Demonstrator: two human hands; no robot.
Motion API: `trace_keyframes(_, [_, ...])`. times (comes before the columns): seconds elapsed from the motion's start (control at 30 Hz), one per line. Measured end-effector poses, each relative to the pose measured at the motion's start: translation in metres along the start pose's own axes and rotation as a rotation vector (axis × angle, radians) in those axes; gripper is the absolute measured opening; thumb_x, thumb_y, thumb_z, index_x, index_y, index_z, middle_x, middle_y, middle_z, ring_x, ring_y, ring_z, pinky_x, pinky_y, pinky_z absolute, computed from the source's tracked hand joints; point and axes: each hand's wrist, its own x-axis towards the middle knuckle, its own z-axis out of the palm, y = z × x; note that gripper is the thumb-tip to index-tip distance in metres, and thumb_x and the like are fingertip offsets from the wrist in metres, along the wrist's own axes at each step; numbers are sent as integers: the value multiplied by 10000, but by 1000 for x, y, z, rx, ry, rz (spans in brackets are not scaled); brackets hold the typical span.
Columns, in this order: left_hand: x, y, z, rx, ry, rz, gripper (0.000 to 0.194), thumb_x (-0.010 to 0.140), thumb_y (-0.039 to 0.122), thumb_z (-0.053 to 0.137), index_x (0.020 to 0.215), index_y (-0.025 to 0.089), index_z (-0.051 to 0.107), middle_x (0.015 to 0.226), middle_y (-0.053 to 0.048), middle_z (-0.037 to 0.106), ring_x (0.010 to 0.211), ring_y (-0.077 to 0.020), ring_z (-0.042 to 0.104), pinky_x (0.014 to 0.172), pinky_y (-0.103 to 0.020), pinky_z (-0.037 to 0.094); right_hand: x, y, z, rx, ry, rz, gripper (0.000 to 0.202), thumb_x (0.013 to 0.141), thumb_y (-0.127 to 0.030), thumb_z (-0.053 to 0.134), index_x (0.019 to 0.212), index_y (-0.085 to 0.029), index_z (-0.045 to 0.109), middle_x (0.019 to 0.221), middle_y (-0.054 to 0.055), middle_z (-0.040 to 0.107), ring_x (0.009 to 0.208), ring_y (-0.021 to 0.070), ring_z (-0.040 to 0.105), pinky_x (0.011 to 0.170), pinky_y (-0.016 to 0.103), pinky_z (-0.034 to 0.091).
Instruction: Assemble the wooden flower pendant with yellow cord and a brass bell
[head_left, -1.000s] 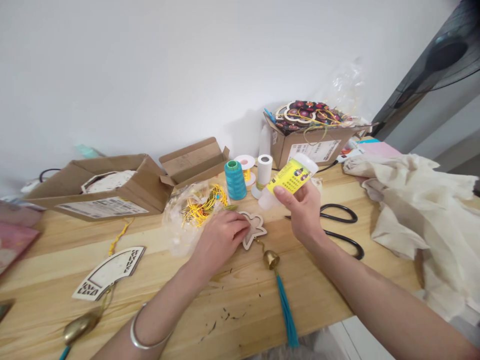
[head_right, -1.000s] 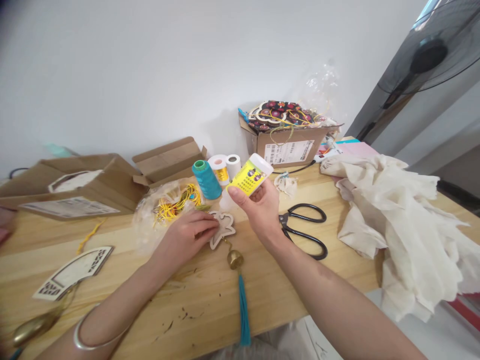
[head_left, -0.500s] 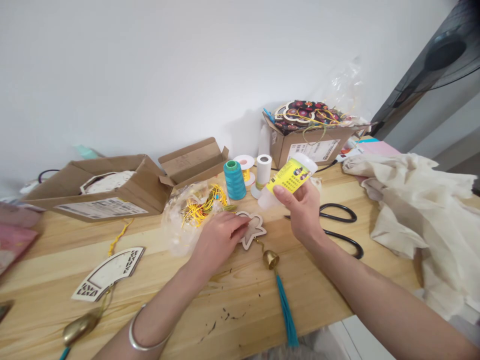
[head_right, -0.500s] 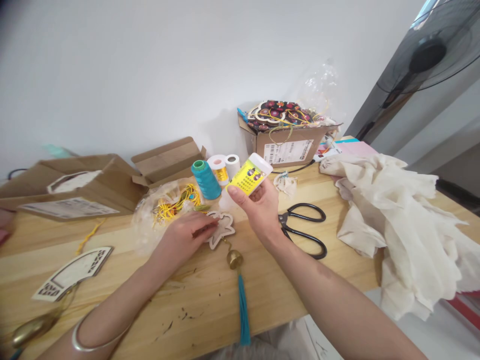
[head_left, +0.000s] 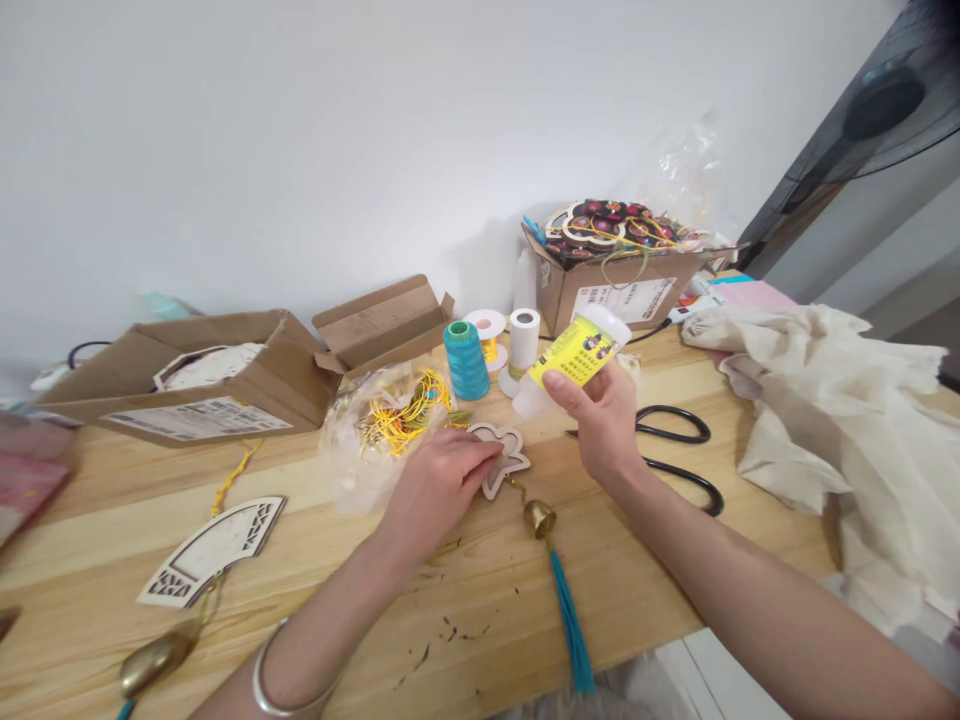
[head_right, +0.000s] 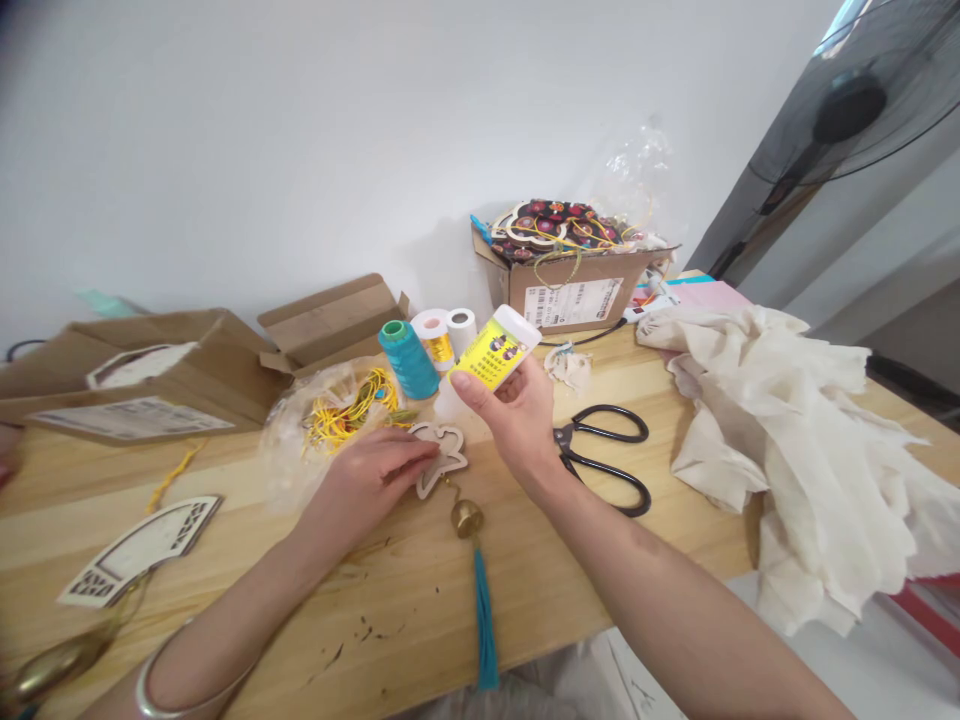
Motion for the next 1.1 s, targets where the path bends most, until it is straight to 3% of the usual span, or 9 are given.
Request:
trace_keyframes(0.17, [0, -1, 1, -25, -16, -38, 149, 792, 207, 534, 850, 189, 671, 802, -37, 679, 741, -157, 599, 697, -304, 484, 0, -1, 1, 13, -6, 2, 302, 608, -377, 701, 796, -212, 533, 794, 0, 656, 722, 164, 615, 639, 297, 499])
trace_keyframes(0.4, [0, 0, -1, -210, -29, -270, 156, 768, 238, 560, 879, 241, 668, 858, 17, 702, 759, -153, 642, 699, -289, 513, 0, 0, 0, 54, -14, -7, 278, 618, -337, 708, 803, -212, 542, 797, -8, 655, 724, 149, 616, 630, 273, 501])
trace_keyframes(0.67, [3, -2, 1, -253, -36, -312, 147, 755, 230, 574, 864, 224, 672, 839, 17, 708, 746, -155, 646, 693, -289, 509, 0, 0, 1, 46, -11, -10, 276, 613, -339, 710, 786, -209, 539, 776, -9, 650, 705, 146, 609, 624, 275, 496])
trace_keyframes(0.83, [4, 0, 2, -175, -30, -249, 139, 769, 221, 563, 862, 211, 666, 834, 9, 700, 742, -150, 630, 686, -280, 493, -1, 0, 0, 57, -7, -5, 280, 604, -327, 718, 788, -206, 545, 774, -12, 647, 705, 143, 606, 616, 264, 491])
trace_keyframes(1.1, [3, -3, 6, 118, 61, 64, 180, 812, 248, 504, 829, 164, 662, 761, -68, 646, 733, -176, 576, 664, -306, 471, 0, 0, 0, 70, -6, 2, 278, 607, -328, 717, 791, -207, 548, 770, -13, 643, 699, 146, 602, 623, 272, 487])
